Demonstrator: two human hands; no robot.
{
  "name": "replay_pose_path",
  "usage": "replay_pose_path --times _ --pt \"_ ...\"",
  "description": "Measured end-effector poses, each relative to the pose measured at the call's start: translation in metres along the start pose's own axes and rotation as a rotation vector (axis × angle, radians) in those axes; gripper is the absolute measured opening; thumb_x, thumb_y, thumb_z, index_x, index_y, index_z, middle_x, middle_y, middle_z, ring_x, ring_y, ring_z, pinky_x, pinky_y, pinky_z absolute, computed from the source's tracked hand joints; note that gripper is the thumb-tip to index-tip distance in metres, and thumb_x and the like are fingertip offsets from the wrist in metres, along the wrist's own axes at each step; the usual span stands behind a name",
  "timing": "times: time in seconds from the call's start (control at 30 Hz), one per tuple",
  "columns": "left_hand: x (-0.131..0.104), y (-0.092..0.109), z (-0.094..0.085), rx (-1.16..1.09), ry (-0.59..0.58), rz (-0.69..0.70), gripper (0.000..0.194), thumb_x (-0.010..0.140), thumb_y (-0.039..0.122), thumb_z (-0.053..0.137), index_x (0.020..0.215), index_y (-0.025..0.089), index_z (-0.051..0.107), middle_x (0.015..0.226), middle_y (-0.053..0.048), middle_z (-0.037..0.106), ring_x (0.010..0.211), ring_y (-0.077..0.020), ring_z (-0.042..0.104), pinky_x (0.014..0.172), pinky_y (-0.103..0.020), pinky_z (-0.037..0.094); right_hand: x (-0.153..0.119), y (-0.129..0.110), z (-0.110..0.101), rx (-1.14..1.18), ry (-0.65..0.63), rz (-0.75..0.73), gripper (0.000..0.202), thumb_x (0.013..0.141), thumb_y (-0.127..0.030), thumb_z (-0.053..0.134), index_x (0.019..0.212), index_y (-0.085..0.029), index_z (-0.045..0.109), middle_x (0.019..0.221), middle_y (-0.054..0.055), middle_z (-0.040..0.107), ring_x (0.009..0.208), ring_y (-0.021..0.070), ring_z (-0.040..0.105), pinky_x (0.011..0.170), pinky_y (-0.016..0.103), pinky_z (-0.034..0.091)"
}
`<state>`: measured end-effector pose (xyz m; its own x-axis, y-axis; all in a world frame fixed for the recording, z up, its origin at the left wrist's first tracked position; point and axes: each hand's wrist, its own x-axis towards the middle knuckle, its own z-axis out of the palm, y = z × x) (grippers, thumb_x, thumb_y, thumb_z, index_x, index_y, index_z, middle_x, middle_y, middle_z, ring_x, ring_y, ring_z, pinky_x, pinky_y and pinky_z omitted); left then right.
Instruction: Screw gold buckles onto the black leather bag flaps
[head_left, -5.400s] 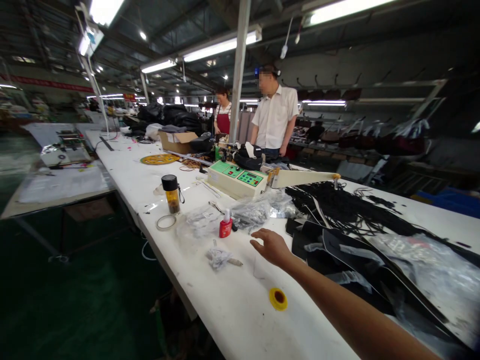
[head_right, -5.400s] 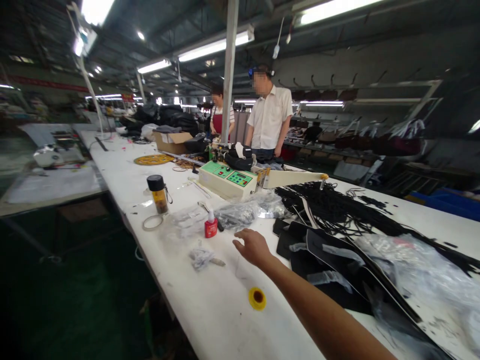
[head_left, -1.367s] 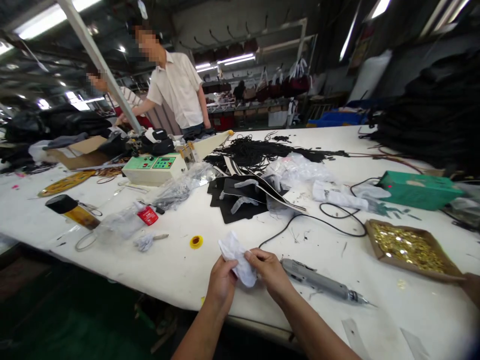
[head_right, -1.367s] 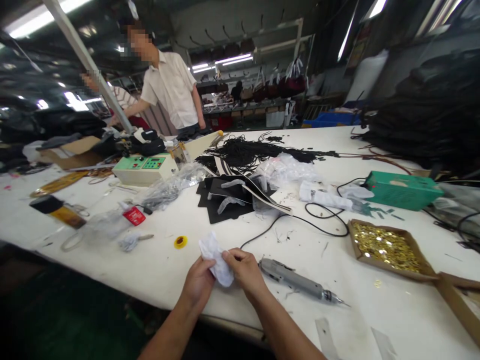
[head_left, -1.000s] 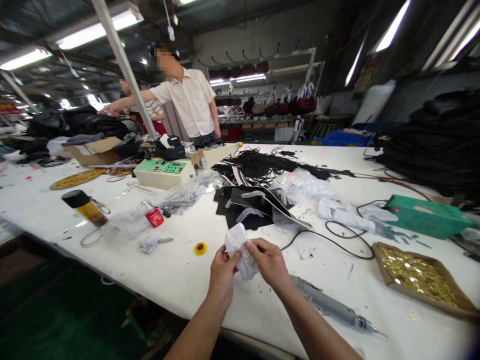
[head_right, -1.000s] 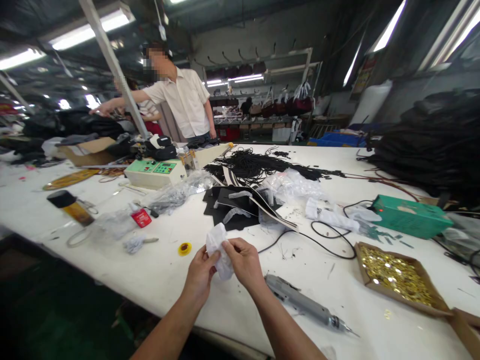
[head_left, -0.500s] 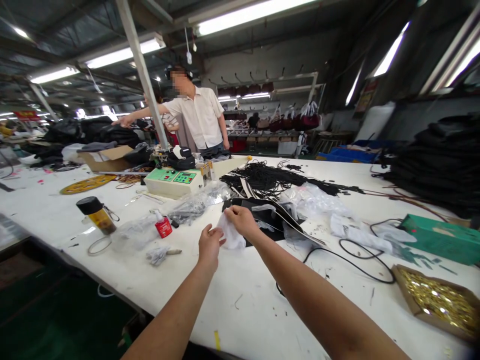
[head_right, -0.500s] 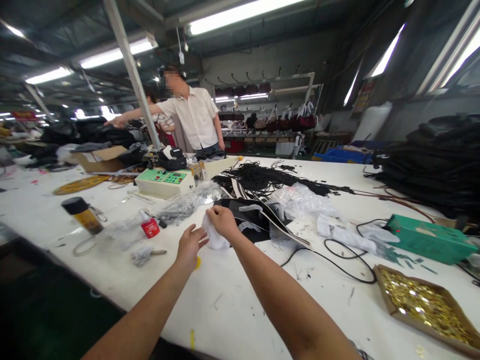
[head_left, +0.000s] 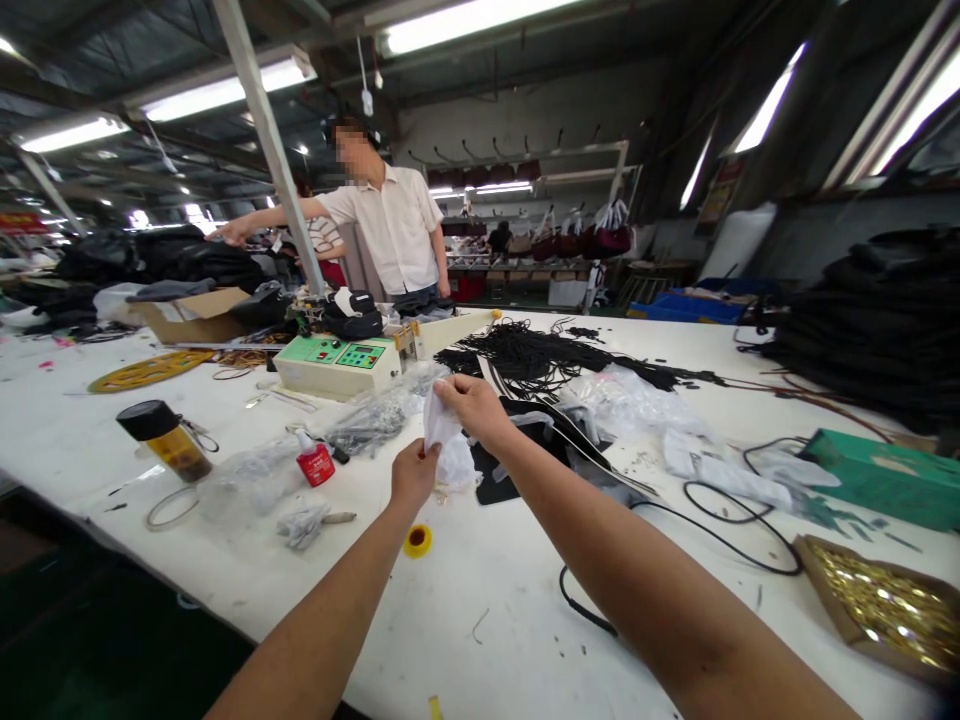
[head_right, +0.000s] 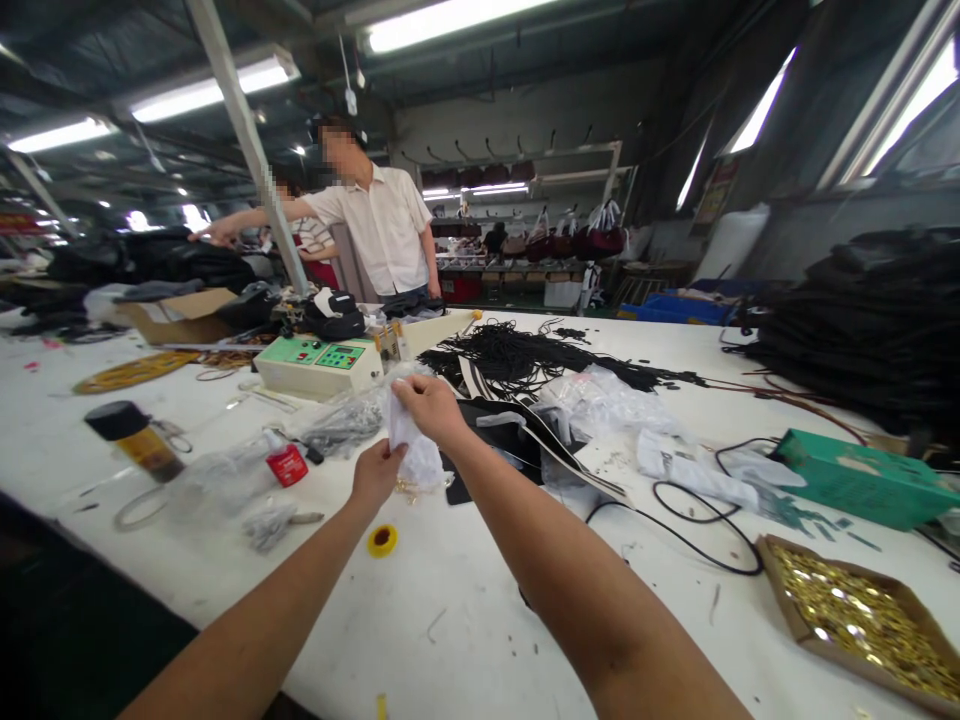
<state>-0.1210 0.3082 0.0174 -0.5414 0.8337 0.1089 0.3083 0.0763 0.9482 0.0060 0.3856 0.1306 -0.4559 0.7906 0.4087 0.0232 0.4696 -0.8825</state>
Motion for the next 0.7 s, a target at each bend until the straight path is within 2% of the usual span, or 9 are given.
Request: replay_pose_path --times 0.13,0.23,0.27,0.3,0.37,0.43,0.53,0.63,0.7 --pt "0.015 0.009 -0.006 -0.143 0.05 -0.018 0.023 0.098 0.036 0.07 0.091 0.014 0.068 0.084 0.0 0.069 0.074 -0.0147 0.067 0.072 -0.032 0.059 -0.006 0.002 -0.013 0.013 0.043 -0.014 0.045 0.093 -0.061 0.058 0.088 -0.017 0.067 0.076 -0.001 0.061 0.068 0.0142 0.051 0.061 0.025 0.039" --pt "0.019 0.018 -0.02 -0.291 0.155 -0.044 0.02 0.097 0.034 0.07 0.095 0.014 0.069 0.088 -0.002 0.07 0.077 -0.0149 0.068 0.071 -0.031 0.061 -0.023 0.018 -0.02 -0.274 -0.024 0.002 0.047 0.102 -0.057 0.049 0.114 -0.017 0.07 0.102 0.005 0.072 0.088 0.0181 0.063 0.077 0.027 0.048" --pt "0.018 0.021 -0.027 -0.34 0.198 -0.058 0.02 0.095 0.034 0.07 0.096 0.014 0.069 0.09 -0.003 0.071 0.079 -0.0152 0.068 0.07 -0.031 0.062 -0.032 0.027 -0.021 -0.4 -0.071 0.025 0.045 0.102 -0.055 0.051 0.118 -0.018 0.071 0.109 0.006 0.072 0.094 0.0193 0.065 0.082 0.028 0.048" --pt "0.015 0.023 -0.034 -0.387 0.237 -0.072 0.021 0.093 0.035 0.071 0.096 0.014 0.069 0.093 -0.004 0.072 0.08 -0.0155 0.069 0.07 -0.031 0.063 -0.042 0.038 -0.021 -0.505 -0.127 0.056 0.041 0.1 -0.053 0.059 0.119 -0.019 0.072 0.112 0.007 0.073 0.097 0.0207 0.065 0.084 0.029 0.048" --pt "0.002 0.028 -0.051 -0.47 0.293 -0.102 0.024 0.087 0.037 0.073 0.096 0.015 0.069 0.098 -0.005 0.073 0.081 -0.0159 0.069 0.069 -0.031 0.064 -0.063 0.062 -0.018 -0.62 -0.238 0.117 0.033 0.083 -0.042 0.082 0.109 -0.022 0.078 0.11 0.007 0.074 0.099 0.0238 0.066 0.084 0.031 0.047" --pt "-0.024 0.03 -0.068 -0.535 0.318 -0.126 0.027 0.082 0.038 0.075 0.097 0.016 0.07 0.102 -0.006 0.074 0.083 -0.0165 0.07 0.069 -0.033 0.066 -0.082 0.086 -0.014 -0.679 -0.328 0.172 0.028 0.069 -0.027 0.091 0.095 -0.023 0.081 0.105 0.006 0.074 0.099 0.0257 0.067 0.081 0.03 0.045" --pt "-0.083 0.023 -0.083 -0.576 0.329 -0.156 0.035 0.077 0.041 0.081 0.101 0.017 0.073 0.106 -0.008 0.076 0.09 -0.0202 0.071 0.071 -0.034 0.067 -0.101 0.111 -0.009 -0.74 -0.376 0.227 0.017 0.075 -0.015 0.08 0.091 -0.022 0.08 0.104 0.007 0.074 0.098 0.0245 0.067 0.079 0.029 0.043" --pt "-0.151 -0.001 -0.08 -0.579 0.311 -0.269 0.048 0.07 0.047 0.09 0.105 0.017 0.077 0.114 -0.011 0.078 0.1 -0.0261 0.073 0.071 -0.033 0.066 -0.107 0.122 -0.007 -0.748 -0.343 0.249 0.019 0.082 -0.013 0.07 0.097 -0.021 0.079 0.104 0.007 0.074 0.097 0.0225 0.066 0.078 0.028 0.041" --pt "-0.188 -0.02 -0.07 -0.588 0.251 -0.377 0.059 0.062 0.054 0.095 0.104 0.015 0.079 0.108 -0.012 0.08 0.091 -0.027 0.074 0.068 -0.033 0.065 -0.106 0.125 -0.006 -0.735 -0.306 0.267 0.023 0.083 -0.013 0.069 0.102 -0.022 0.079 0.102 0.006 0.075 0.096 0.022 0.067 0.078 0.028 0.04"
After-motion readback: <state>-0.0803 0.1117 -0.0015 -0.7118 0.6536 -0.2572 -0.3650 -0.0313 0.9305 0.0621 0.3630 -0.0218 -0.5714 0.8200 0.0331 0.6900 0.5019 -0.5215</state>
